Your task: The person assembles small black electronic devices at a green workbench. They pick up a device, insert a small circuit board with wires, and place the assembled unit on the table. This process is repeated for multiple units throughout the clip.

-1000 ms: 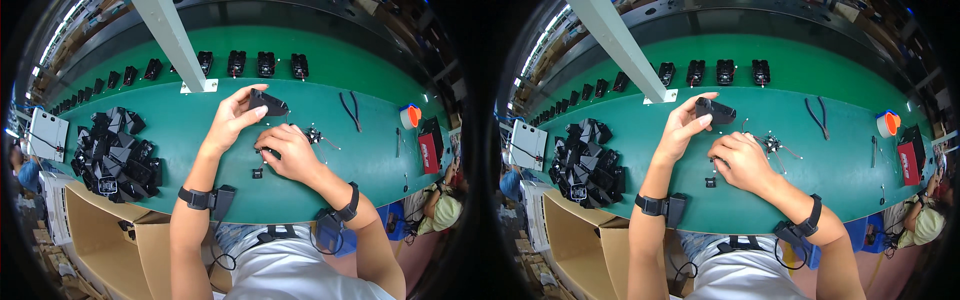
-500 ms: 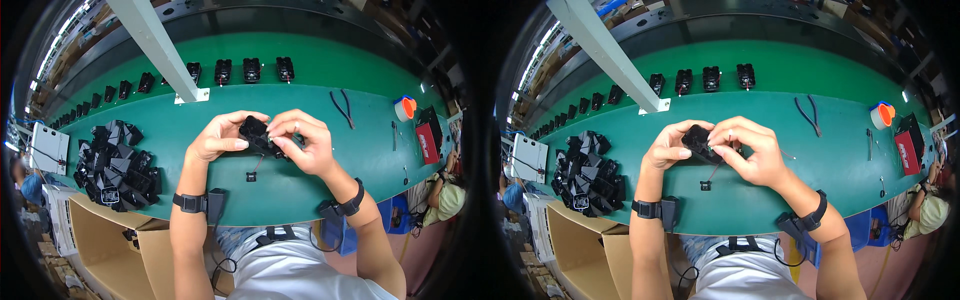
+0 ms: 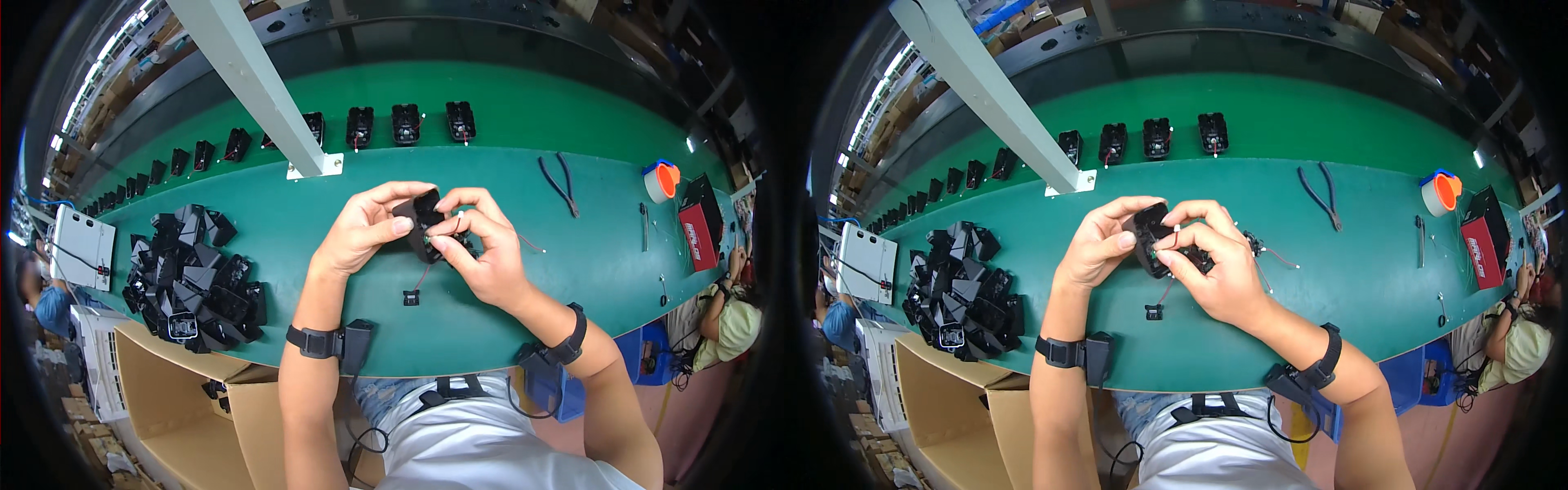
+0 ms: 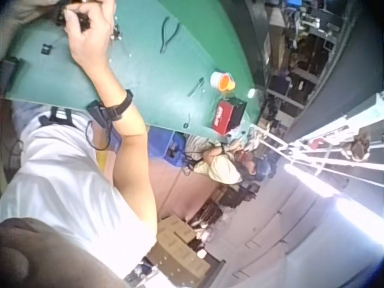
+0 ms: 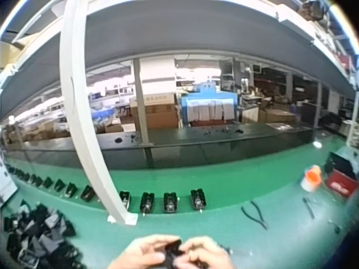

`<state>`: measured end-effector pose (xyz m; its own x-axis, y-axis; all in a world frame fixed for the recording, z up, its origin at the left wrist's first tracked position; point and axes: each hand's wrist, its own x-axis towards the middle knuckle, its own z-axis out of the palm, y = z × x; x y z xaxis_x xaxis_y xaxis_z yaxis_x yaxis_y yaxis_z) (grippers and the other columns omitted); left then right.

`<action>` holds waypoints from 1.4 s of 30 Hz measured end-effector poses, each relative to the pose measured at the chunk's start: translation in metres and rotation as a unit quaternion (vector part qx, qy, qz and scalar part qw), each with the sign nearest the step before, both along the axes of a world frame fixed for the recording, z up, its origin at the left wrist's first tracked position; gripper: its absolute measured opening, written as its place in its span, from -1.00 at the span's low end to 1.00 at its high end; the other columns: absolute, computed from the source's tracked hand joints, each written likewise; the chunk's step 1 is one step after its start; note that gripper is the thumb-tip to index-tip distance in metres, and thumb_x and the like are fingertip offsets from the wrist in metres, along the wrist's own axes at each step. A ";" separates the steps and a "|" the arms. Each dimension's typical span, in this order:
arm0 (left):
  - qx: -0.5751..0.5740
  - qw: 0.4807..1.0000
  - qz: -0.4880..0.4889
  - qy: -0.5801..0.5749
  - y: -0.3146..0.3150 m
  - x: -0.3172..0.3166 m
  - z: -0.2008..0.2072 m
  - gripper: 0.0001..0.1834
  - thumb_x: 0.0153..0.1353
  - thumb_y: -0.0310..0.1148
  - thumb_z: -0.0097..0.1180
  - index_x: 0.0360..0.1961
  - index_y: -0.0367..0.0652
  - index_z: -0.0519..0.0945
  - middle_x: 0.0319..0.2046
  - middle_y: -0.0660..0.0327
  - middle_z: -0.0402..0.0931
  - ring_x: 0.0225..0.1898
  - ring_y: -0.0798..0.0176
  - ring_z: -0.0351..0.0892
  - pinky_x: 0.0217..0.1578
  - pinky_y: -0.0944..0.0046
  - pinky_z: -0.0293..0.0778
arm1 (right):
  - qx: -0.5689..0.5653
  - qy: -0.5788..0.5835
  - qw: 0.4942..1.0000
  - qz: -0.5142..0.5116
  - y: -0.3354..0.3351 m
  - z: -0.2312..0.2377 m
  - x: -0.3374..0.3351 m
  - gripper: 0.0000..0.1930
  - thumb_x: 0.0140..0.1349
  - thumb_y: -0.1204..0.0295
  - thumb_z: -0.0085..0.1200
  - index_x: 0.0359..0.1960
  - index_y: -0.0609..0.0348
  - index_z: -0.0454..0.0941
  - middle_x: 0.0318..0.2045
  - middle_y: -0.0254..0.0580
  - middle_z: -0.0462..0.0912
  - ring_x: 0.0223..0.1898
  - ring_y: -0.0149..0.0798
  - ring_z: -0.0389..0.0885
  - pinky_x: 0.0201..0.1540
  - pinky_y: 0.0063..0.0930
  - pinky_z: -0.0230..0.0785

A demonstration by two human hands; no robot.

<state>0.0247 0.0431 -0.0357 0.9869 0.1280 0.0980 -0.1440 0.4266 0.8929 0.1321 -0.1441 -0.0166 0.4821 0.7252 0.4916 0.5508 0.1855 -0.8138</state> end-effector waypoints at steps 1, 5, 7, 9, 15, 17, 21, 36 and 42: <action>0.005 1.000 0.009 0.000 -0.003 0.001 -0.002 -0.31 0.21 -0.21 0.36 0.28 -0.35 0.41 0.09 0.08 0.56 0.11 0.19 0.57 0.19 0.12 0.46 | -0.006 0.001 1.000 -0.021 -0.001 -0.004 -0.003 -0.87 0.08 0.60 0.32 -0.32 0.20 0.68 -0.06 -0.13 0.57 -0.01 -0.16 0.57 0.08 -0.31 0.42; -0.057 0.998 0.014 0.012 -0.011 0.005 -0.005 -0.35 0.27 -0.19 0.31 0.27 -0.33 0.43 0.04 0.06 0.59 0.07 0.17 0.61 0.13 0.09 0.54 | 0.024 0.010 0.998 -0.052 0.003 -0.007 -0.004 -0.86 0.05 0.61 0.33 -0.33 0.18 0.69 -0.01 -0.10 0.52 0.02 -0.13 0.56 0.07 -0.27 0.44; -0.053 0.997 0.046 0.023 -0.016 0.005 -0.002 -0.40 0.33 -0.17 0.23 0.26 -0.34 0.43 0.00 0.03 0.62 0.02 0.13 0.66 0.08 0.07 0.59 | 0.038 0.005 0.999 -0.013 0.005 -0.006 0.007 -0.83 0.03 0.61 0.31 -0.30 0.19 0.72 0.06 -0.04 0.49 0.08 -0.09 0.55 0.10 -0.24 0.44; -0.073 0.994 0.069 0.039 -0.017 0.005 0.000 -0.44 0.36 -0.16 0.19 0.24 -0.34 0.45 -0.01 0.01 0.63 -0.02 0.11 0.69 0.06 0.07 0.62 | 0.046 0.029 0.998 0.032 0.007 0.003 0.012 -0.80 0.02 0.61 0.31 -0.27 0.20 0.73 0.10 0.00 0.49 0.11 -0.07 0.54 0.12 -0.23 0.44; -0.086 0.987 0.121 0.069 -0.031 0.007 0.006 -0.75 0.42 -0.27 0.13 -0.04 -0.21 0.52 -0.15 0.11 0.66 -0.17 0.25 0.73 -0.16 0.21 0.70 | -0.009 0.005 0.996 0.084 0.001 0.008 0.027 -0.68 -0.05 0.52 0.45 -0.19 0.28 0.76 0.30 0.16 0.41 0.25 0.07 0.50 0.15 -0.13 0.50; -0.075 0.986 0.133 0.068 -0.031 0.009 0.004 -0.77 0.41 -0.26 0.14 -0.08 -0.19 0.50 -0.18 0.11 0.66 -0.20 0.26 0.73 -0.19 0.21 0.71 | -0.025 0.038 0.992 0.114 0.003 -0.002 0.034 -0.68 -0.06 0.53 0.46 -0.20 0.28 0.76 0.30 0.18 0.43 0.26 0.07 0.50 0.16 -0.13 0.49; -0.013 0.979 0.183 0.087 -0.034 0.010 0.008 -0.73 0.41 -0.18 0.15 -0.22 -0.14 0.43 -0.36 0.08 0.68 -0.44 0.27 0.72 -0.47 0.32 0.67 | -0.085 0.262 0.950 0.144 0.001 -0.002 0.035 -0.74 0.08 0.51 0.41 -0.17 0.33 0.75 0.28 0.19 0.45 0.25 -0.03 0.50 0.21 -0.16 0.43; 0.473 0.693 0.541 0.055 -0.032 -0.099 0.062 -0.74 0.16 -0.35 0.30 -0.19 -0.27 0.60 -0.27 0.06 0.67 -0.16 0.00 0.67 -0.05 0.12 0.54 | -0.120 -0.164 0.979 -0.006 0.019 0.029 0.099 -0.69 -0.03 0.37 0.44 -0.24 0.27 0.77 0.15 0.05 0.60 0.02 -0.11 0.62 0.14 -0.23 0.44; 0.525 0.452 0.649 0.314 -0.033 -0.227 0.043 -0.26 -0.10 -0.25 0.49 0.14 -0.20 0.49 0.15 -0.01 0.40 0.23 -0.14 0.34 0.23 -0.03 0.28 | -0.238 -0.248 0.929 -0.137 0.036 -0.006 0.218 -0.65 -0.06 0.29 0.44 -0.25 0.21 0.72 0.12 0.07 0.59 0.07 0.00 0.62 0.11 -0.22 0.45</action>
<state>-0.2027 0.0097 0.0068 0.0211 0.8480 0.5296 0.7583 -0.3588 0.5443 0.3498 -0.1078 -0.0227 0.4815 0.8003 0.3574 0.8528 -0.3337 -0.4018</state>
